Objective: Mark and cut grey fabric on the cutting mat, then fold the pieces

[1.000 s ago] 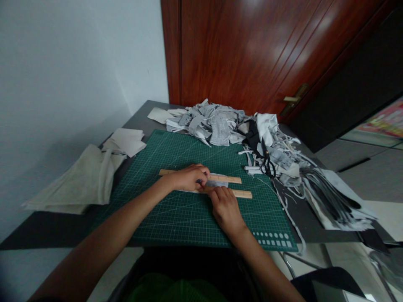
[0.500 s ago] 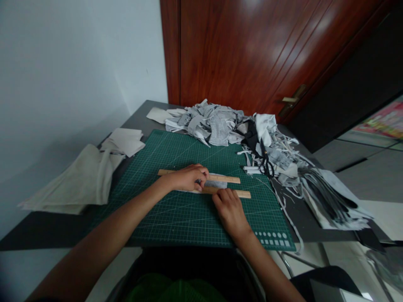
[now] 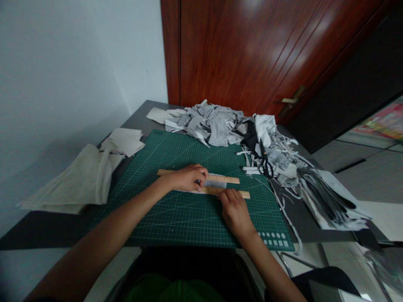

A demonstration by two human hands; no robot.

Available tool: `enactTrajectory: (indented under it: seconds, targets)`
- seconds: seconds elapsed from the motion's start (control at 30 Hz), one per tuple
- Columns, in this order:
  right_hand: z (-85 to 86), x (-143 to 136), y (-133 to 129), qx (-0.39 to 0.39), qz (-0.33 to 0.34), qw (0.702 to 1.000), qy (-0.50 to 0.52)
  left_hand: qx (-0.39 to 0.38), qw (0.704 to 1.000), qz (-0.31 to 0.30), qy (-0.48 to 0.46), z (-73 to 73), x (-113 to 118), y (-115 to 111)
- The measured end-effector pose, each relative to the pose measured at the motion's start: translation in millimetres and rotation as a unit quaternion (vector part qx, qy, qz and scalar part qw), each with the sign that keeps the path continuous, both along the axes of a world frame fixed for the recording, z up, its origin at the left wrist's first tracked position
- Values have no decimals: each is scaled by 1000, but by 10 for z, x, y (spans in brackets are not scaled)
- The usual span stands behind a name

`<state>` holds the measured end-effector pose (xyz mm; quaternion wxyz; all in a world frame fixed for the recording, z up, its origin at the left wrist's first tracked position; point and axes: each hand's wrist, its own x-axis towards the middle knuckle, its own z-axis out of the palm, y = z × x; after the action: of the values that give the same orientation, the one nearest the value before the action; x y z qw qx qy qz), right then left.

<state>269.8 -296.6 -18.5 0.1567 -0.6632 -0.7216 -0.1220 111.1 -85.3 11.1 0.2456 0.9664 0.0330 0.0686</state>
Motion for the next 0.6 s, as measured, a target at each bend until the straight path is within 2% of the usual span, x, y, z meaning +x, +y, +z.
enactTrajectory:
  seconds: [0.37,0.6]
  targets:
    - [-13,-169,147,9,29,999,12,1,1000,-1,-4,2,-1,-2]
    - [-20,-15,32,-6,12,1000,-3,6,1000,-8,0,11,-5,-2]
